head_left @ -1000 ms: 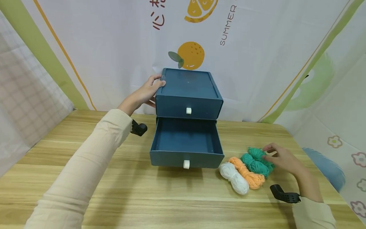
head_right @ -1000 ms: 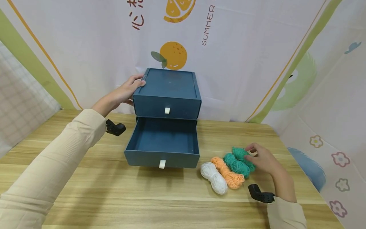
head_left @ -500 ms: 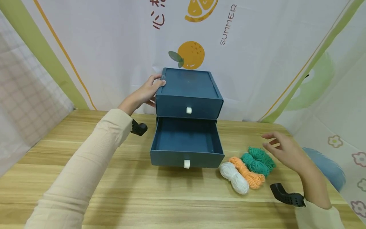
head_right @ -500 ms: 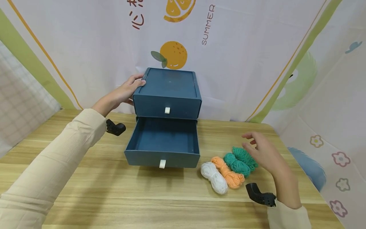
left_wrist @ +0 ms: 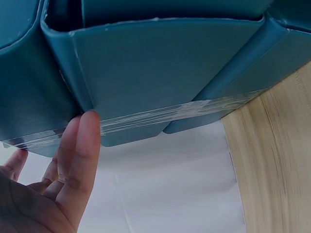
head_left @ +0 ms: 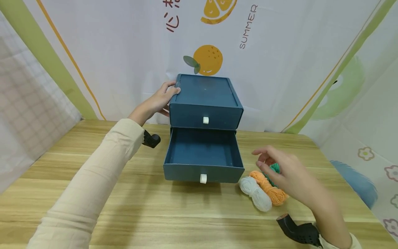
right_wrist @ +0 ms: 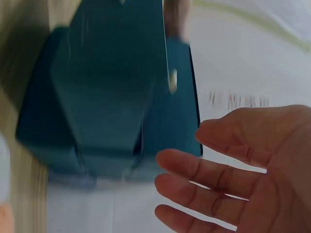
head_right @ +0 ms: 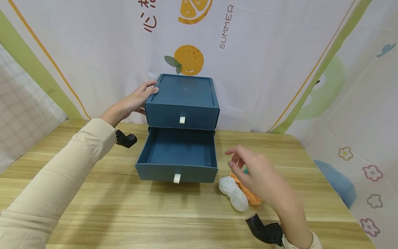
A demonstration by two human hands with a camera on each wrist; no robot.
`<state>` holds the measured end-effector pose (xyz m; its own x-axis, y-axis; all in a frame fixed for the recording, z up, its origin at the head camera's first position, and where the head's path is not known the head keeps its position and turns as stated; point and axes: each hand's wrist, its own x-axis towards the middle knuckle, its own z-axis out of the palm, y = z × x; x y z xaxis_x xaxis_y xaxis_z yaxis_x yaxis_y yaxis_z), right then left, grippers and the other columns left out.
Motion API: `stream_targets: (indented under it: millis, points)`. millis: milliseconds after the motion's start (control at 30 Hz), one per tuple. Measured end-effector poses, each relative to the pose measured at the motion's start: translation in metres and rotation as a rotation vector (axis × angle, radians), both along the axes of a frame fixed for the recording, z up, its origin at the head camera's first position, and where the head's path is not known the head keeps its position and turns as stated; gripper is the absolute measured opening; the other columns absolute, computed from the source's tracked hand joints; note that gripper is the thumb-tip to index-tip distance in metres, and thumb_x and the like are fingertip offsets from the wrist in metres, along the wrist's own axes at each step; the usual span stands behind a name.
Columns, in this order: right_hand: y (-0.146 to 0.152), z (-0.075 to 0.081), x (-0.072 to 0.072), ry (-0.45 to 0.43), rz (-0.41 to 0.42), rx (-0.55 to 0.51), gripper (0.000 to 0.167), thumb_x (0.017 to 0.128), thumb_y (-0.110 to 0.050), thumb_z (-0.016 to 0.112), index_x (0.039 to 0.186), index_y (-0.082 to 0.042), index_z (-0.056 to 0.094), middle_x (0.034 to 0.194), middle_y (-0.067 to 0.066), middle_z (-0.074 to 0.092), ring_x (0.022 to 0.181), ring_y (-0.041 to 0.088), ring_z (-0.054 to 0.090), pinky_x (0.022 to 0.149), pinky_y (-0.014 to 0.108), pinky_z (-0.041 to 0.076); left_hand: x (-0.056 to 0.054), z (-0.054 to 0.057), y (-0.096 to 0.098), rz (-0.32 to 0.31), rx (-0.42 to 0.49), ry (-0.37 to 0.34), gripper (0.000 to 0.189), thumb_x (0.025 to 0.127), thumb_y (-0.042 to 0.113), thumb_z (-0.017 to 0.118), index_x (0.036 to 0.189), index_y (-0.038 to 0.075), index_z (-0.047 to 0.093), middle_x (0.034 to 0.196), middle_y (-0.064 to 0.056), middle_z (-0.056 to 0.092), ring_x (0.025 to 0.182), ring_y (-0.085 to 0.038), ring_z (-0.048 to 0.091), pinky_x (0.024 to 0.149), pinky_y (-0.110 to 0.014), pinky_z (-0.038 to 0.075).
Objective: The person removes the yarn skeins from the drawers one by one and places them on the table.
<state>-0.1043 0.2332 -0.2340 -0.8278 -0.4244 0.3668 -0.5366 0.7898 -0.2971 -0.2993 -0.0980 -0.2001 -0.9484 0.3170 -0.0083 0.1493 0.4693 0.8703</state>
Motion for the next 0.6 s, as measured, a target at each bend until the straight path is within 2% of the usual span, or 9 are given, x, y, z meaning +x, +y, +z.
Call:
stream_targets:
  millis: [100,233,433,600]
  points:
    - [-0.018,-0.001,0.006,-0.020,0.086,-0.023,0.022,0.091,-0.010,0.060,0.112,-0.013,0.059,0.083,-0.015,0.061,0.072,-0.002,0.056,0.060,0.019,0.047,0.000,0.001,0.001,0.001,-0.001,0.003,0.066,0.097,0.050,0.029,0.150,0.027,-0.001,0.148,-0.019,0.029,0.101,-0.041,0.062,0.072,-0.036,0.054]
    - [-0.040,-0.008,0.012,-0.085,0.156,-0.002,0.019,0.093,-0.012,0.057,0.111,-0.014,0.059,0.080,-0.016,0.059,0.070,-0.005,0.052,0.060,0.017,0.046,0.001,0.002,0.001,0.006,-0.005,0.001,0.065,0.097,0.050,0.029,0.150,0.027,0.000,0.148,-0.019,0.030,0.101,-0.040,0.062,0.073,-0.036,0.053]
    - [-0.069,-0.024,0.014,-0.183,0.198,0.053,0.026,0.095,-0.013,0.052,0.120,-0.018,0.053,0.081,-0.012,0.061,0.060,-0.005,0.047,0.054,0.014,0.043,0.000,0.001,0.001,-0.001,0.005,-0.009,0.066,0.097,0.050,0.029,0.150,0.027,-0.001,0.149,-0.018,0.027,0.101,-0.040,0.061,0.076,-0.040,0.052]
    - [-0.079,-0.035,0.011,-0.219,0.220,0.068,0.035,0.097,-0.017,0.050,0.131,-0.022,0.046,0.095,-0.009,0.065,0.064,-0.005,0.050,0.058,0.014,0.046,0.000,0.000,0.000,-0.007,0.003,-0.011,0.066,0.097,0.050,0.029,0.150,0.027,-0.002,0.148,-0.018,0.028,0.101,-0.040,0.060,0.076,-0.040,0.052]
